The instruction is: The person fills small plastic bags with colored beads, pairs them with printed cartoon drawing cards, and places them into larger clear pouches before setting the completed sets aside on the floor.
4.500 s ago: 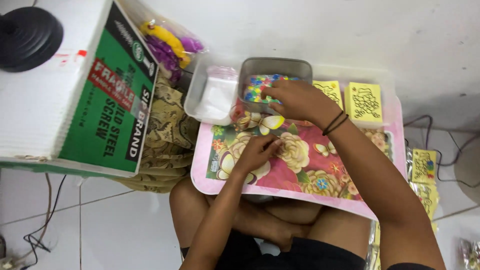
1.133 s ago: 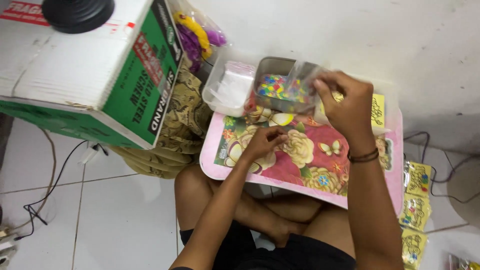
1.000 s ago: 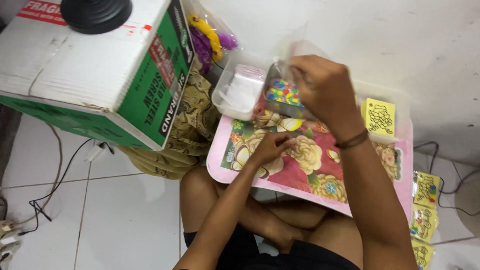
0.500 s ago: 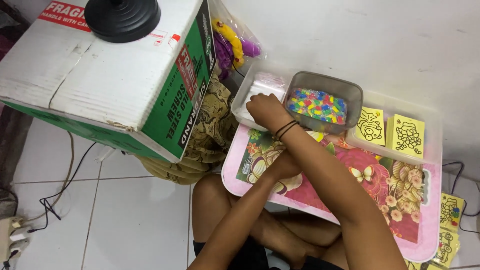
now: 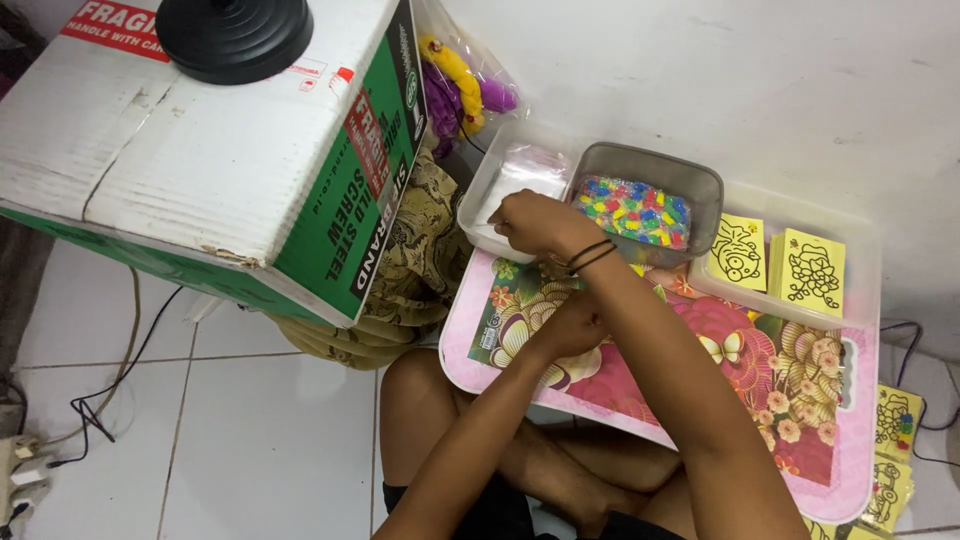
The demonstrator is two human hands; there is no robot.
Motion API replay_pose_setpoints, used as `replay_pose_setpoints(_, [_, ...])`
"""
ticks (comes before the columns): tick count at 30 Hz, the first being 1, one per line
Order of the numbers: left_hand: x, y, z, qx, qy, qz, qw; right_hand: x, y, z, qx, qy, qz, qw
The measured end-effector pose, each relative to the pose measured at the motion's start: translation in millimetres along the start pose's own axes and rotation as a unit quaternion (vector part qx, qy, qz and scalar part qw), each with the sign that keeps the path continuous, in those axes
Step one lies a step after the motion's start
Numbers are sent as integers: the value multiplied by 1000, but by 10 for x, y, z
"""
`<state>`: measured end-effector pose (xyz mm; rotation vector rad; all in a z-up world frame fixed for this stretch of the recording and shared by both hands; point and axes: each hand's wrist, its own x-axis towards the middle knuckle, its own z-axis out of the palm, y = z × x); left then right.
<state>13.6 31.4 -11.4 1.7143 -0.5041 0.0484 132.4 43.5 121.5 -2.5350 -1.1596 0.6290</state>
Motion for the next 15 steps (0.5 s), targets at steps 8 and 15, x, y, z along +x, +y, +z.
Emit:
replay_pose_setpoints(8, [-17, 220, -76, -75, -38, -27, 996, -1311, -348, -964, 220, 44, -159, 962])
replay_pose_setpoints(15, [-19, 192, -3, -35, -20, -26, 999, -2039, 686, -409, 431, 406, 20, 806])
